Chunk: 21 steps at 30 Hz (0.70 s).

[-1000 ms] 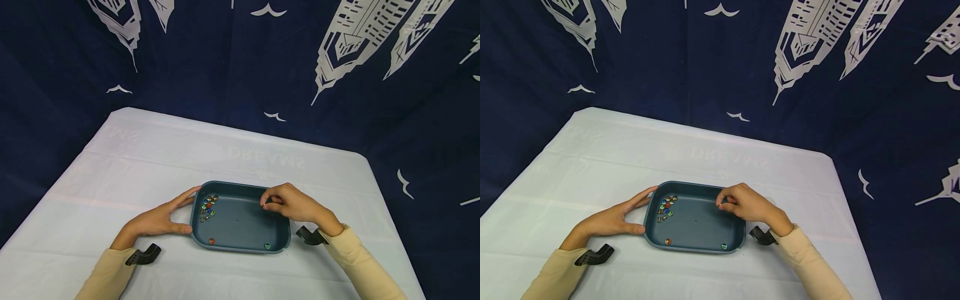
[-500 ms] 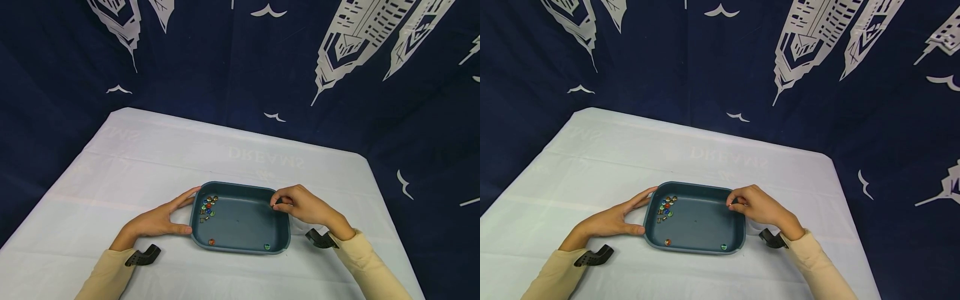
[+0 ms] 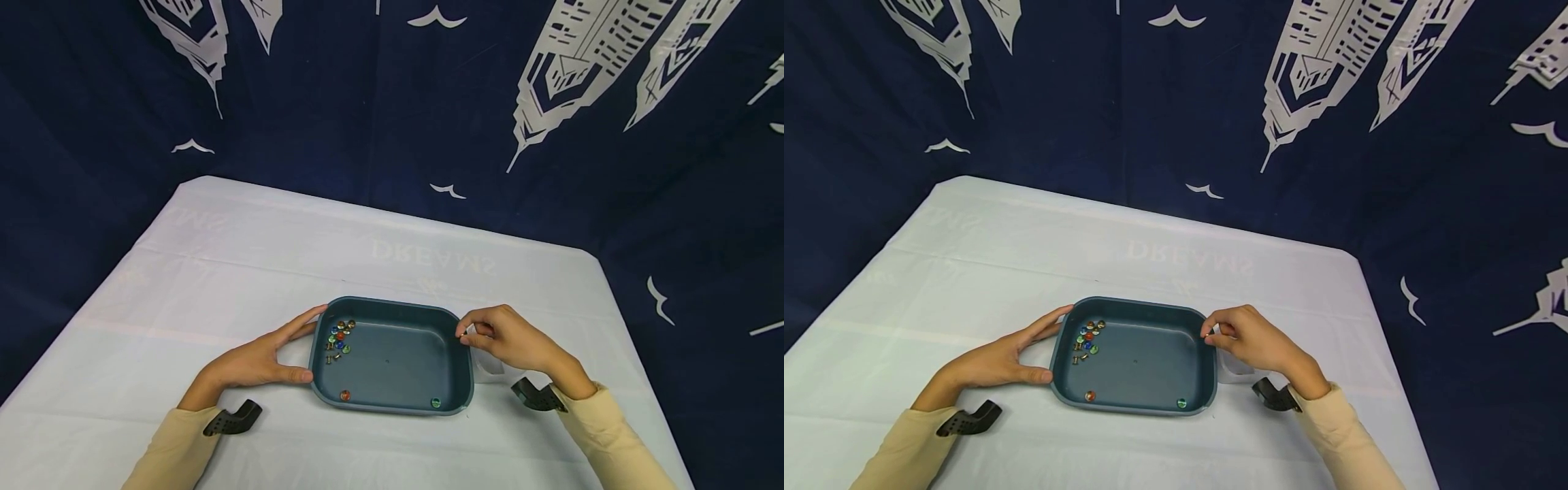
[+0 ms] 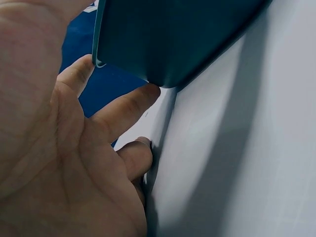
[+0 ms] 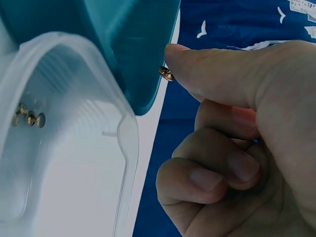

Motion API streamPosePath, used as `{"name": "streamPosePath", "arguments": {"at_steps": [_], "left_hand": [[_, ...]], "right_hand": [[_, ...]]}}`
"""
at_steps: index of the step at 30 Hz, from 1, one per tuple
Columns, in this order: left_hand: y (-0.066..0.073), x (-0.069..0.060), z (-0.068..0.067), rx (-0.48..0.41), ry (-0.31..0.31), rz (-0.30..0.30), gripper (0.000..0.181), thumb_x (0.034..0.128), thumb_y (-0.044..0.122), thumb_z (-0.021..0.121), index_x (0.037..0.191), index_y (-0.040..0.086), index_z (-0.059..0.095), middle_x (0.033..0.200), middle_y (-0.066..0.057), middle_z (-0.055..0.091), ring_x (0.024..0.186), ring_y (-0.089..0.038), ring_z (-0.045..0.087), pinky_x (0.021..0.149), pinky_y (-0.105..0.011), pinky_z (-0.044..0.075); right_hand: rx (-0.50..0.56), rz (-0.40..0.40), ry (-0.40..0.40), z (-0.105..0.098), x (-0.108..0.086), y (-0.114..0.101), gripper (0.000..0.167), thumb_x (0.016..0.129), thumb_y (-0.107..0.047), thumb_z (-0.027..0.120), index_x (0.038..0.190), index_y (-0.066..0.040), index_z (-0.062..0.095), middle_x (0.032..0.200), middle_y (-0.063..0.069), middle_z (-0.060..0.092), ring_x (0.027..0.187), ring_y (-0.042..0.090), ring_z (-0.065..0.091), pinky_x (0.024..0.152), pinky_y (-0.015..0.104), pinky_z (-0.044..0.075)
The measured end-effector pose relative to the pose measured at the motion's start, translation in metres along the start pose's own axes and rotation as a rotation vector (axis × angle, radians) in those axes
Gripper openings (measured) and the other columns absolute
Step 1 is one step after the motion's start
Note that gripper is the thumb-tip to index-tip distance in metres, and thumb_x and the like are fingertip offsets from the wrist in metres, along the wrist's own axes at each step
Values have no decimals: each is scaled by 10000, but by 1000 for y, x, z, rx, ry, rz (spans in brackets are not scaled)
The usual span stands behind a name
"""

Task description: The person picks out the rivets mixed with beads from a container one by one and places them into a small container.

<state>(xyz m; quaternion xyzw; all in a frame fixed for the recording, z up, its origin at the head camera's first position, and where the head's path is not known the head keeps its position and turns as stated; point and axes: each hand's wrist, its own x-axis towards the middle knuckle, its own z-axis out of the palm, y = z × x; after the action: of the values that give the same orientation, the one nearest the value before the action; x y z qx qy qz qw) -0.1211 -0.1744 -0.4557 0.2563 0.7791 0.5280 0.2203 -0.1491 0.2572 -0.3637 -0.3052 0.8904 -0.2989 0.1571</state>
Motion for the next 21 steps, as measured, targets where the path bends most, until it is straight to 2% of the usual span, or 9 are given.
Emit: {"name": "streamPosePath", "arguments": {"at_steps": [12, 21], "left_hand": [[-1, 0, 0, -4, 1, 1, 1037, 844, 263, 825, 1600, 395, 128, 1618, -88, 339, 1523, -387, 203, 1108, -782, 117], [-1, 1, 0, -12, -4, -4, 1037, 844, 258, 825, 1599, 397, 129, 1619, -92, 336, 1525, -391, 191, 1108, -784, 105]], "right_hand": [[-24, 43, 41, -2, -9, 7, 87, 937, -110, 705, 1018, -105, 737, 583, -145, 267, 522, -17, 246, 610, 205, 424], [-60, 85, 56, -3, -18, 11, 100, 936, -106, 704, 1022, -144, 735, 585, -142, 270, 524, -10, 259, 612, 211, 410]]}}
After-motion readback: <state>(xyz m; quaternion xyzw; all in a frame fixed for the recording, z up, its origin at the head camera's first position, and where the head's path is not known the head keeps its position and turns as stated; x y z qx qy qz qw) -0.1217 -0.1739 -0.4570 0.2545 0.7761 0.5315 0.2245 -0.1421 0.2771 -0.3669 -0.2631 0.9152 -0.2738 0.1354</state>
